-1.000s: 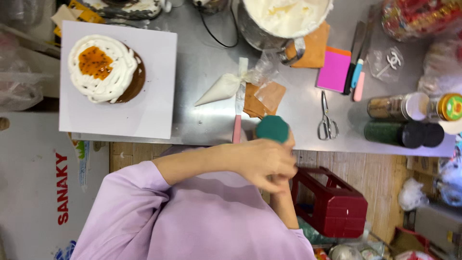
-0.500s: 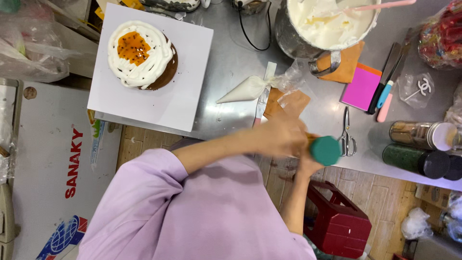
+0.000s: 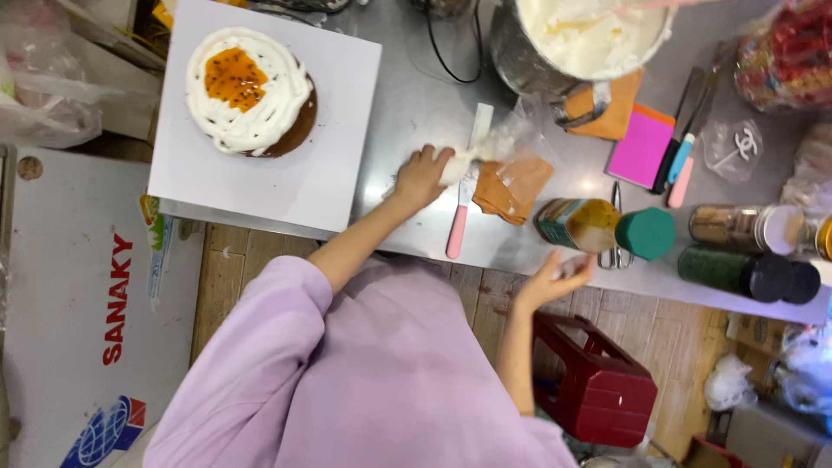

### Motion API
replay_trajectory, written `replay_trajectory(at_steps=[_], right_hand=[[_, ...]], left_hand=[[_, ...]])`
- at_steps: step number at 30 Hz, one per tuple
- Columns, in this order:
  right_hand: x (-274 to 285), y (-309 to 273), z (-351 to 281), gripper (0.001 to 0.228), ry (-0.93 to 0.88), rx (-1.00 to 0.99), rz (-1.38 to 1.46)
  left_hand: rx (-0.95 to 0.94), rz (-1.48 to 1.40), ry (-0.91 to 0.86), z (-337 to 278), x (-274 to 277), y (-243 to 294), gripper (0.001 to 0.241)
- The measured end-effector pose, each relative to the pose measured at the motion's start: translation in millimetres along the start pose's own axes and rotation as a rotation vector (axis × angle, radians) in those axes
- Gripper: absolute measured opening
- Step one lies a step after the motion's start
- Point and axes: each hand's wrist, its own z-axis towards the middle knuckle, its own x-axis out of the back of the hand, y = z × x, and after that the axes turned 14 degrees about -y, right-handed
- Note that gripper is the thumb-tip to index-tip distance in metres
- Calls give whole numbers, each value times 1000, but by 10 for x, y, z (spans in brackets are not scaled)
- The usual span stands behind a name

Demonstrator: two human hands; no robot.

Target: The person spreads cream on a cake layer, adds a second layer, applies a liquid with a brush, and pipes cream and passion fruit topping to decorate the cake.

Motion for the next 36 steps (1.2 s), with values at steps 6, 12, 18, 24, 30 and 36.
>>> replay_trajectory(at_steps=[6, 12, 18, 24, 30, 36], right_hand=[[-579, -168, -708, 56, -589, -10, 274], [-1103, -814, -327, 52, -764, -284, 984], [-1613, -1567, -120, 45, -1069, -281, 435], [-2420, -1032, 161, 56, -878, -295, 114], [-2619, -974, -63, 55, -972, -418, 180], [-2581, -1569, -377, 45, -1042, -374, 59]], left_hand=[[-170, 20, 136, -844, 321, 375, 67], [-522, -33, 208, -1428, 997, 651, 74], [-225, -110, 643, -2133, 2068, -514, 39], [204, -61, 689, -2673, 2708, -1911, 35], [444, -395, 257, -2300, 2305, -2766, 39], [429, -175, 230, -2146, 2361, -2647, 36]])
